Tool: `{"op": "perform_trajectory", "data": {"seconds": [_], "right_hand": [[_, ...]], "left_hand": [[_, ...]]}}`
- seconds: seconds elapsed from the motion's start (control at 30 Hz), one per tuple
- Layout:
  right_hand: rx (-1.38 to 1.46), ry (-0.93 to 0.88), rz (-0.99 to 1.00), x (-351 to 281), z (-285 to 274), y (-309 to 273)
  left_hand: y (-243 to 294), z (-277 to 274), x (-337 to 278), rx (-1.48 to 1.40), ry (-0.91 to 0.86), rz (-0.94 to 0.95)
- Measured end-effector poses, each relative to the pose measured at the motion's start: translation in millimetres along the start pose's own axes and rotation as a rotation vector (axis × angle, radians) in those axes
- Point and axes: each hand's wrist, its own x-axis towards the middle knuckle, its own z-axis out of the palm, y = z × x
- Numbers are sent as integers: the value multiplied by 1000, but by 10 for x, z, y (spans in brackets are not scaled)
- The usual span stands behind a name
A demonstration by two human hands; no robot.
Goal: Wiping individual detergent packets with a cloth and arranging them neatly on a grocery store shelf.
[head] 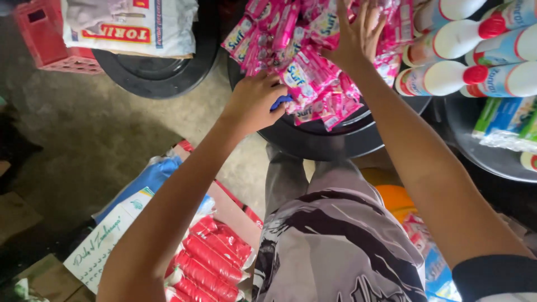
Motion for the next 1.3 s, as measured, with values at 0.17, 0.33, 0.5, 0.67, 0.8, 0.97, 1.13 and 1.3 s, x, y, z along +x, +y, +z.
{"op": "perform_trajectory", "data": {"seconds": [0.17,0.33,0.5,0.67,0.8,0.97,1.13,1.3], "right_hand": [[-30,186,-247,142,70,77],[-134,385,-251,-237,-169,-76],[1095,379,-141,-924,-757,-558],[2221,312,213,-1253,-401,-617],[2371,362,619,-1321,827,-610],[2453,352,1109,-1354,1316,-419],[1846,296,781,-1195,753,-563],[1777,134,899,-1141,951,-528]], "left_hand": [[-171,-200,81,-277,55,-243],[-404,-19,406,-556,263,-299],[-173,397,818,-754,638,-536],[544,449,925,-870,580,-205],[514,1779,533,-1178,437,-473],[689,1550,587,-1365,406,-779],[65,1426,580,-1257,893,-1010],[-81,1711,451,-1155,772,-1074]]}}
